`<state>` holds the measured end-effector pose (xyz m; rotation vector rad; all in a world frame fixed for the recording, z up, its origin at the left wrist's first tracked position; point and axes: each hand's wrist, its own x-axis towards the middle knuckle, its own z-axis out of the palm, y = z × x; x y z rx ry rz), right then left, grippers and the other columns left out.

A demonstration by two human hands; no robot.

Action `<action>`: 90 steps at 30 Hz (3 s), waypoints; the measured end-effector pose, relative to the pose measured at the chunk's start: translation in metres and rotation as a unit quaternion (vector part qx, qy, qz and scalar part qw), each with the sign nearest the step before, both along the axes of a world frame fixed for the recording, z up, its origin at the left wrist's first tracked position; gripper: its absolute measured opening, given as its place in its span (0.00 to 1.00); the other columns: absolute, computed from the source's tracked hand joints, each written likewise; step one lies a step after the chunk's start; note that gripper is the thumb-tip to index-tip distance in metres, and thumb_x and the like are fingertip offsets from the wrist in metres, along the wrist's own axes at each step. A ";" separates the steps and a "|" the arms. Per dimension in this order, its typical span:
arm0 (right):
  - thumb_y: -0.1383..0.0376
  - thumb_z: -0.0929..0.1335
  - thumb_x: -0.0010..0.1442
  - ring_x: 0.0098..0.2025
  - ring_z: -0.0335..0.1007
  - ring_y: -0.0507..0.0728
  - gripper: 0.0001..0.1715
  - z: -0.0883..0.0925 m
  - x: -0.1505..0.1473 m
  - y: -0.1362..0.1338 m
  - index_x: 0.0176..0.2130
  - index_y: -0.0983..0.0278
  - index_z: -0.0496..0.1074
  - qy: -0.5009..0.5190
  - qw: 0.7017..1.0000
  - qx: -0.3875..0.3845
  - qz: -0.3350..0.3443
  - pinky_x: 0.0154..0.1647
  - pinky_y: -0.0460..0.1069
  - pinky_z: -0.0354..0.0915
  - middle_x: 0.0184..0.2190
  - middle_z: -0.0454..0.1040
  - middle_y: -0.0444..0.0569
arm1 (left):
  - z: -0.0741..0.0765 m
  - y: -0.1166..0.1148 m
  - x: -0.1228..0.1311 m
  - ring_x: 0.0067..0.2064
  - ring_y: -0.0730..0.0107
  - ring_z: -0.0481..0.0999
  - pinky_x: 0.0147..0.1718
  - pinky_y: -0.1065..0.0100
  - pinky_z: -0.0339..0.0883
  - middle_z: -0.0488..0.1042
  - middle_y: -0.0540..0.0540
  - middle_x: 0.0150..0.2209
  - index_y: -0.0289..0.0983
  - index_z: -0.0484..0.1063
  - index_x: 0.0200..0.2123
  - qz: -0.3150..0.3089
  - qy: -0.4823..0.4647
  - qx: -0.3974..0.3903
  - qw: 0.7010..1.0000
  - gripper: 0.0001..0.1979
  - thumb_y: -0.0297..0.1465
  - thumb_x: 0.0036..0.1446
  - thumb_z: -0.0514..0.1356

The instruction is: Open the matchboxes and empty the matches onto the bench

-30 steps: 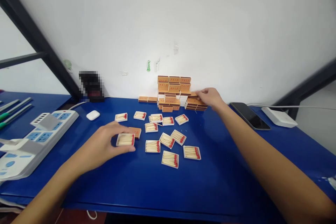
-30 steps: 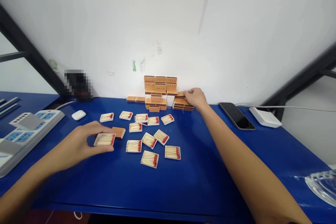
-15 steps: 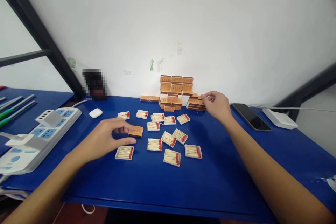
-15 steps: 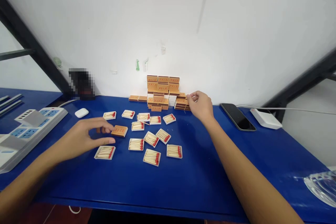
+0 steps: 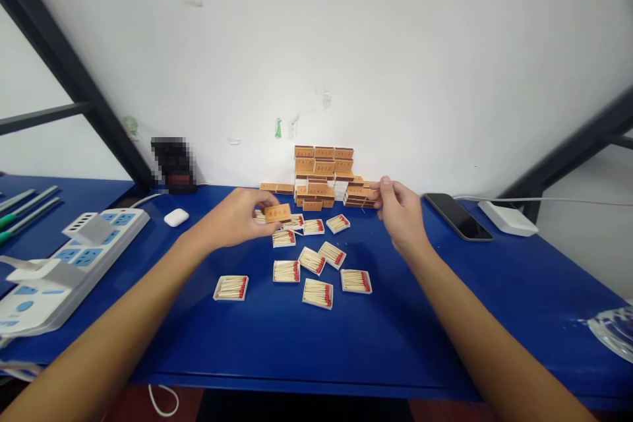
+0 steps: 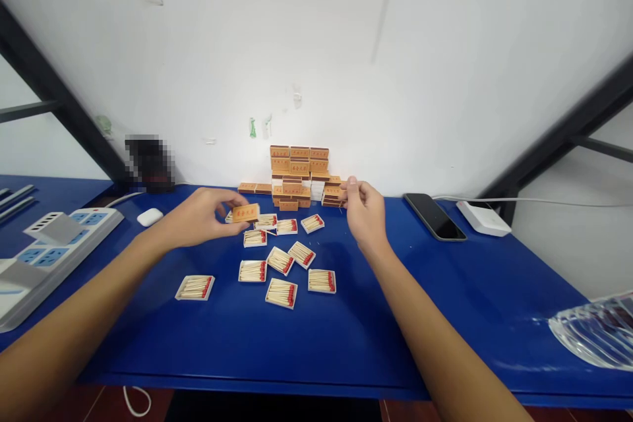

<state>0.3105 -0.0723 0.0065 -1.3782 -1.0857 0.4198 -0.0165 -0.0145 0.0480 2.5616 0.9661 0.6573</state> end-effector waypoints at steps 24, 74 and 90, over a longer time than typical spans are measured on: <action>0.41 0.76 0.53 0.30 0.68 0.54 0.28 -0.014 -0.054 -0.013 0.30 0.63 0.76 0.123 0.971 -0.130 0.158 0.25 0.48 0.65 0.29 0.76 0.49 | -0.029 -0.003 0.044 0.41 0.56 0.85 0.42 0.58 0.78 0.85 0.40 0.48 0.37 0.81 0.55 -0.015 -0.017 0.092 0.995 0.25 0.39 0.56 0.75; 0.52 0.73 0.61 0.33 0.73 0.60 0.17 -0.012 0.091 0.085 0.32 0.64 0.77 -0.234 0.943 -0.202 -0.124 0.37 0.53 0.64 0.28 0.80 0.55 | -0.033 -0.027 -0.027 0.41 0.61 0.81 0.37 0.64 0.74 0.84 0.46 0.40 0.45 0.84 0.42 -0.018 0.013 -0.075 0.997 0.12 0.45 0.60 0.70; 0.38 0.60 0.69 0.29 0.69 0.59 0.36 -0.003 0.059 0.012 0.29 0.61 0.75 -0.346 0.924 -0.130 -0.097 0.33 0.52 0.55 0.27 0.78 0.53 | -0.051 0.134 -0.004 0.43 0.54 0.77 0.45 0.58 0.69 0.79 0.39 0.42 0.36 0.77 0.45 0.090 0.091 0.029 0.991 0.23 0.49 0.57 0.66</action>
